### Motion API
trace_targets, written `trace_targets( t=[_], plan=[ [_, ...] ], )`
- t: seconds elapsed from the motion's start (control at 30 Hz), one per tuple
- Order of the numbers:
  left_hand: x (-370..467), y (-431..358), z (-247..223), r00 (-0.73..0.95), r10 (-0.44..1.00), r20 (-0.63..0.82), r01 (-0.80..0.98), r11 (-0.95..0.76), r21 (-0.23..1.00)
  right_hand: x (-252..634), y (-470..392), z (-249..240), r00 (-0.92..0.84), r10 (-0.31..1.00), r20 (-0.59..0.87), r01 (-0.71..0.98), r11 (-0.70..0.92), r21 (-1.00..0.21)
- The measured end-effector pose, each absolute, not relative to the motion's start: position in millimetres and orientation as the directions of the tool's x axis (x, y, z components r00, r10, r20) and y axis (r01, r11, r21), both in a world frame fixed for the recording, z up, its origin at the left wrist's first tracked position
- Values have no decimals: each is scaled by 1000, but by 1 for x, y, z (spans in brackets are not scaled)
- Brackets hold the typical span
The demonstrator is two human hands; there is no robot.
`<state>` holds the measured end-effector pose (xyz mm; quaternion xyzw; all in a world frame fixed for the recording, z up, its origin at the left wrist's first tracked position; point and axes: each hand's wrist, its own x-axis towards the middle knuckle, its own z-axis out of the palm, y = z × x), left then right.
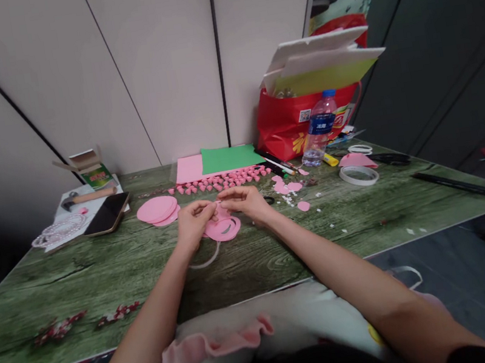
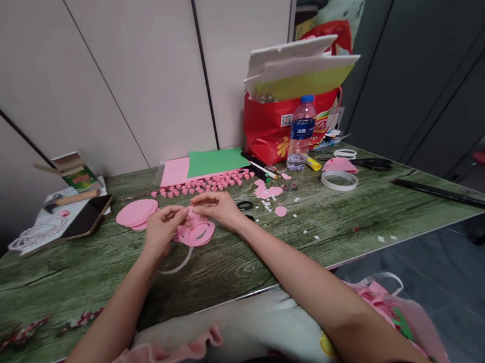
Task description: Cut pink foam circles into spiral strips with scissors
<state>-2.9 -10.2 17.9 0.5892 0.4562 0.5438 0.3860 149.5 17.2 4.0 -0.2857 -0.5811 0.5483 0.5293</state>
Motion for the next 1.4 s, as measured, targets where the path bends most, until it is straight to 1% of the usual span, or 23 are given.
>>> trace_targets(
  t=[0.27,0.57,0.93,1.23,1.4],
  plan=[
    [-1,-11,17,0,968,250,111,-249,962,150,17,4,-281,920,274,-295,189,-937],
    [-2,-9,17,-25,968,251,123,-246,961,150,17,5,-272,930,249,-288,168,-943],
    [-2,-9,16,-8,969,249,104,-246,964,151,18,4,-250,935,251,-285,177,-942],
    [0,-12,20,5,976,219,34,-219,975,151,19,3,-213,944,251,-275,189,-943],
    [1,-13,21,27,975,220,30,-221,975,151,19,4,-199,947,252,-269,194,-943]
  ],
)
